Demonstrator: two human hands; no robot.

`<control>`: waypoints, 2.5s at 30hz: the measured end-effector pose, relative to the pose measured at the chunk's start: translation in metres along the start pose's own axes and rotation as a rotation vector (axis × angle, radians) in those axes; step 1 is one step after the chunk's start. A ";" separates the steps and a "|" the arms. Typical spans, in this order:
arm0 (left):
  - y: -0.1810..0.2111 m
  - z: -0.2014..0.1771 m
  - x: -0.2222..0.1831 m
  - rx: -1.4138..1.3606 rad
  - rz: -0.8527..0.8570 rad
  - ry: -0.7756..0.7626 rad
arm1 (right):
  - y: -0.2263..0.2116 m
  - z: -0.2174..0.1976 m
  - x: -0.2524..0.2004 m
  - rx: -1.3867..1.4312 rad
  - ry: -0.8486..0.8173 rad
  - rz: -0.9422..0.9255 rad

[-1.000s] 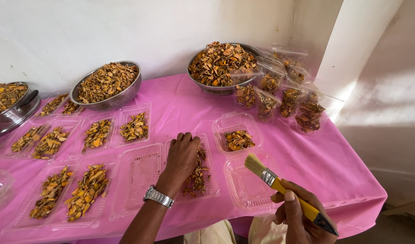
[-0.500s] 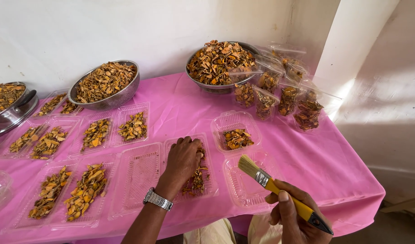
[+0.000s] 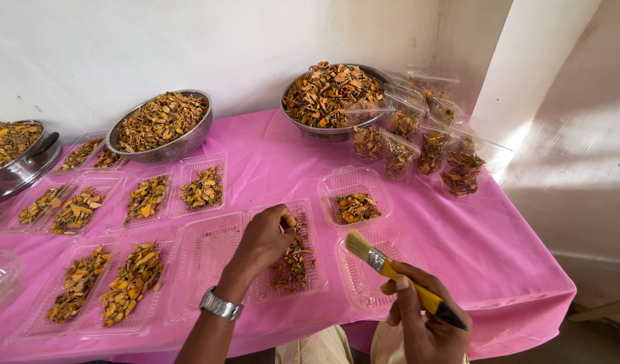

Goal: Using a small brush to clean and sort dried leaves inside plastic containers on a table.

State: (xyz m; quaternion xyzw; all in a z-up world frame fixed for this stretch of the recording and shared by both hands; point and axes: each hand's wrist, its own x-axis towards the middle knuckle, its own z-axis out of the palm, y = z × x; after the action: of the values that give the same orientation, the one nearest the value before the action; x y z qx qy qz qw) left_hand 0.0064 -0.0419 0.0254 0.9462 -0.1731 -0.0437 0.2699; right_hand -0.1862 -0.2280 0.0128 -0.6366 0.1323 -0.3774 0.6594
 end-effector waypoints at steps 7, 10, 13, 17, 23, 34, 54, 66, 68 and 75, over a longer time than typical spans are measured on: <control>0.011 -0.026 -0.039 -0.445 -0.091 0.079 | 0.006 0.044 0.001 0.048 -0.284 -0.042; 0.001 -0.023 -0.041 -0.452 -0.029 0.126 | 0.009 0.061 0.001 -0.064 -0.395 0.026; -0.005 -0.024 -0.043 -0.434 0.021 0.159 | 0.011 0.064 -0.003 -0.101 -0.353 0.102; 0.001 -0.027 -0.050 -0.445 0.047 0.132 | 0.010 0.065 -0.007 -0.052 -0.321 -0.111; 0.006 -0.017 -0.024 -0.397 0.063 0.077 | 0.008 0.037 0.000 -0.053 -0.300 -0.036; 0.051 0.040 0.066 -0.006 0.290 0.084 | -0.031 -0.026 0.000 -0.056 0.095 -0.037; -0.020 -0.003 -0.032 0.137 0.224 0.010 | -0.024 -0.032 0.000 -0.107 0.043 -0.002; -0.063 0.085 -0.145 0.401 0.178 0.933 | 0.024 0.102 0.104 -0.625 -0.893 -0.954; -0.073 0.100 -0.138 0.380 0.132 0.887 | 0.039 0.122 0.112 -0.778 -0.997 -0.758; -0.071 0.110 -0.127 0.241 0.207 1.016 | 0.065 0.132 0.110 -0.828 -1.006 -0.732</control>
State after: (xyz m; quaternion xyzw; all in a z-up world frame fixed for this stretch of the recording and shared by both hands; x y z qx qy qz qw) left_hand -0.1100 0.0050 -0.1069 0.8504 -0.1167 0.4672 0.2120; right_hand -0.0036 -0.2099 0.0053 -0.9320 -0.2744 -0.1551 0.1792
